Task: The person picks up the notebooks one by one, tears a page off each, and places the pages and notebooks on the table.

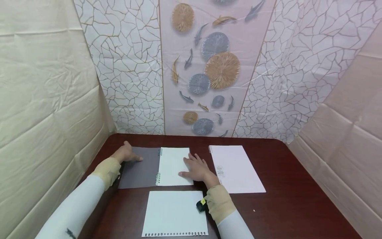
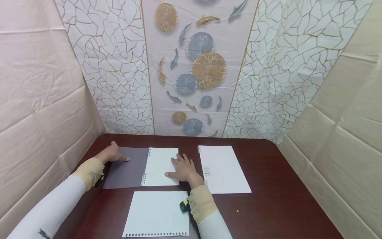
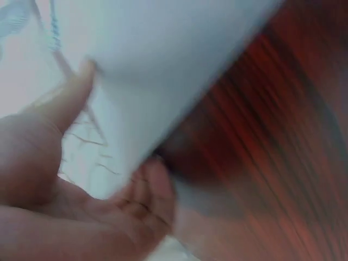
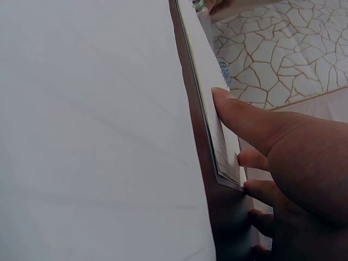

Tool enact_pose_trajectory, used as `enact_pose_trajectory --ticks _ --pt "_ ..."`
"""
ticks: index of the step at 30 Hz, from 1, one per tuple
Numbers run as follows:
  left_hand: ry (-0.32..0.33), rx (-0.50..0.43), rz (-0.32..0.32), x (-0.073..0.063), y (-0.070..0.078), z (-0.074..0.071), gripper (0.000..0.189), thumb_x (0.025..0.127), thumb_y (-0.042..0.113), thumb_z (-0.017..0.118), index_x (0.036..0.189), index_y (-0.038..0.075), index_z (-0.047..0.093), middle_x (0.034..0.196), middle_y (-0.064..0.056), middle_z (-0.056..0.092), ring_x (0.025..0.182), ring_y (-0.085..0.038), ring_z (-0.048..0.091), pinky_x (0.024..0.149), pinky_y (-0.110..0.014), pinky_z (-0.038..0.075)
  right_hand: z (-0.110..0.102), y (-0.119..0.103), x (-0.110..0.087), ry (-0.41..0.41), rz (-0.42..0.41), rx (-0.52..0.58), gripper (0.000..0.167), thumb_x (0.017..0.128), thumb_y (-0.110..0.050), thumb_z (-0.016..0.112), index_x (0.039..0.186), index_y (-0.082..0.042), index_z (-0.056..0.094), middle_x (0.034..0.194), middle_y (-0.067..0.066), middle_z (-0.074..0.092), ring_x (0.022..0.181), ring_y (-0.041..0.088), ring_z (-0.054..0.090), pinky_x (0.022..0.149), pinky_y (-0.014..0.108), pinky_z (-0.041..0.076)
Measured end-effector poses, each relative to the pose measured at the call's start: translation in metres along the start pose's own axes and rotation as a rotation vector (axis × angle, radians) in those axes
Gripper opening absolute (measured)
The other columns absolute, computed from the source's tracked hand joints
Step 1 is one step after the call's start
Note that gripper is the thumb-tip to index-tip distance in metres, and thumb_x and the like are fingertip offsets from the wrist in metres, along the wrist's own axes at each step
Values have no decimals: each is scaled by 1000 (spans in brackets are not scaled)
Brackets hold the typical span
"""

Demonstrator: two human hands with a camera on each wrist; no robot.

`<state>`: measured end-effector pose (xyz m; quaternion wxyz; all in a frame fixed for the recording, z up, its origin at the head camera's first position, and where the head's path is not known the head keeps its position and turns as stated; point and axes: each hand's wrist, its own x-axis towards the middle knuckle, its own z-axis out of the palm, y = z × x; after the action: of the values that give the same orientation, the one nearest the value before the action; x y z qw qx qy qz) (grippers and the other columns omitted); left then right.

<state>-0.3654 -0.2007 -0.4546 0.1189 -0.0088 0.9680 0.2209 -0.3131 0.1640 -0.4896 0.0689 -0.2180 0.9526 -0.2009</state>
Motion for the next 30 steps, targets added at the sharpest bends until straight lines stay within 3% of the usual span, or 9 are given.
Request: enact_pose_trajectory --ticks 3,6,10,16,19,22,25,26,30 --pt "-34 -15 -23 -11 -1 -4 113 96 42 78 150 -31 11 150 -51 34 137 -58 47 108 -60 48 -1 -3 -1 -10 7 -18 83 100 -57 66 164 -11 41 174 17 23 160 45 13 124 69 15" --pt "-76 -94 -19 -20 -5 -6 95 96 37 79 144 -30 31 144 -46 44 126 -52 55 99 -54 56 -1 -3 0 -9 13 -32 84 100 -59 66 164 -12 41 174 16 24 161 45 14 124 68 16" --pt "-124 -200 -28 -32 -12 -7 76 94 33 82 129 -24 47 112 -26 56 96 -34 61 78 -41 62 -1 -3 1 -17 22 -39 83 100 -59 66 164 -13 41 174 16 23 161 44 14 124 69 16" --pt "-184 -215 17 -50 -12 -11 44 96 33 80 100 -6 60 83 -9 56 70 -19 56 63 -29 51 -2 -2 1 -13 24 -43 84 99 -59 67 164 -12 42 174 17 24 160 45 15 124 69 17" --pt "-189 -193 54 -56 -10 -13 40 96 31 80 92 -4 63 75 -6 55 63 -16 52 60 -28 47 -2 -3 -1 -14 21 -37 84 99 -59 67 164 -11 41 174 17 24 160 46 15 124 69 17" --pt "-164 -147 92 -61 -6 -16 57 95 28 80 113 -21 58 94 -22 62 76 -24 56 71 -35 51 -2 -3 -1 -14 19 -27 84 100 -58 67 164 -11 40 174 18 23 160 46 14 124 69 15" --pt "-136 -118 120 -67 -1 -19 84 95 24 78 140 -30 32 132 -42 50 108 -42 58 93 -50 53 -2 -4 -2 -7 15 -14 83 101 -54 67 164 -9 41 174 19 23 160 46 13 124 70 14" --pt "-131 -109 126 -68 2 -21 92 95 22 77 146 -30 21 143 -46 41 121 -48 53 101 -55 49 -2 -4 -2 -10 16 -13 83 101 -54 67 164 -9 40 174 19 23 160 46 12 124 69 14" --pt "-101 -72 151 -74 12 -25 93 94 16 72 150 -29 13 156 -51 21 146 -60 29 119 -65 32 -2 -5 -2 -12 13 -16 83 101 -53 67 165 -8 39 174 19 22 161 46 12 125 69 13"
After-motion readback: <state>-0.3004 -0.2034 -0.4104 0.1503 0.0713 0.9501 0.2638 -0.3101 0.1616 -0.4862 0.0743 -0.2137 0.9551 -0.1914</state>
